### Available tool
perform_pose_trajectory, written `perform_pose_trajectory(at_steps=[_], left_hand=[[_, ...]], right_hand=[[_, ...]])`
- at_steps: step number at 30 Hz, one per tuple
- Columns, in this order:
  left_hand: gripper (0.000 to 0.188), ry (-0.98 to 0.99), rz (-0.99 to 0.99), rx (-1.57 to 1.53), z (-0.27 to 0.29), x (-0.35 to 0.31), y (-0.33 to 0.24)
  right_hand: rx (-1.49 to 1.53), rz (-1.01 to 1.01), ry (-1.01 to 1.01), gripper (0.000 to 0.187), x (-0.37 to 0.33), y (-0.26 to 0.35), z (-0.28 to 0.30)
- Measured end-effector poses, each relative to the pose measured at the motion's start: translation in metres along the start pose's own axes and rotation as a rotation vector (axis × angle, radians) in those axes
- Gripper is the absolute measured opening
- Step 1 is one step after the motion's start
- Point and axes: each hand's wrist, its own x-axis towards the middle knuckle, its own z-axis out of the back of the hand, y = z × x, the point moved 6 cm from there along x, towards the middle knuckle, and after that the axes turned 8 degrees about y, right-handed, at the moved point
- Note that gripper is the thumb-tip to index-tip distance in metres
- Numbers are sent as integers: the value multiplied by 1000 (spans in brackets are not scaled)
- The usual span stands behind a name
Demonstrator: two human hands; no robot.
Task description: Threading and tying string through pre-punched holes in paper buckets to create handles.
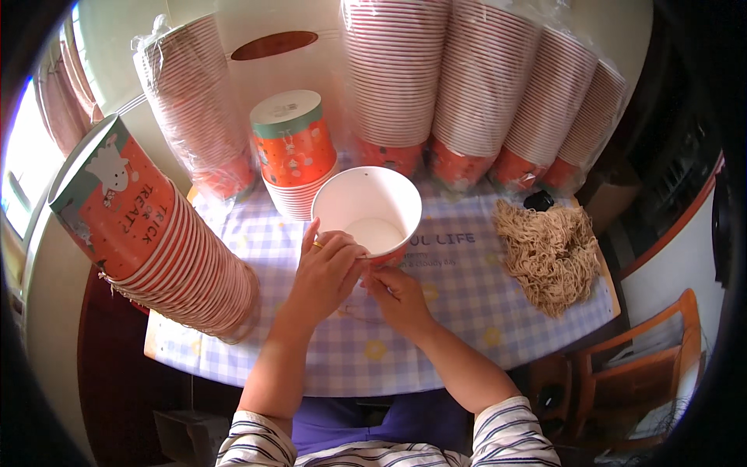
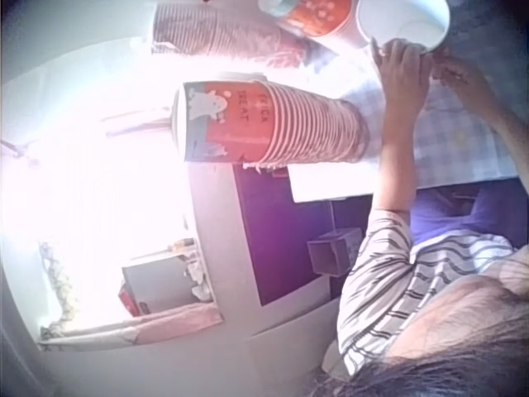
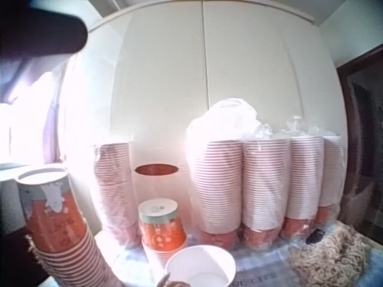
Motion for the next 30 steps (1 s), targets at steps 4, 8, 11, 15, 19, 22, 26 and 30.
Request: perform_pose_trajectory(at_steps=[4, 8, 11, 15, 19, 22, 26, 30], left_hand=[[10, -5, -15, -6, 0, 1, -2], [10, -7, -21, 16, -2, 0, -2], [15, -64, -18, 13, -3, -1, 1], [30, -333, 96, -129, 14, -4, 0], [25, -342, 142, -269, 17, -35, 16], [28, 75, 291, -665, -21, -48, 15], [30, 270, 272, -917, -68, -51, -8], [25, 492, 429, -1155, -82, -56, -15]], right_hand=[[-26, -29, 14, 17, -2, 1, 0], [-21, -51, 23, 18, -1, 2, -1], [164, -129, -2, 15, -2, -5, 1], [374, -258, 144, 19, -3, -7, 2], [930, -125, 79, 22, 2, -11, 30], [1066, -81, 29, 22, 4, -14, 39], [1223, -25, 97, 23, 6, -11, 40], [1141, -107, -20, 21, 2, -2, 39]])
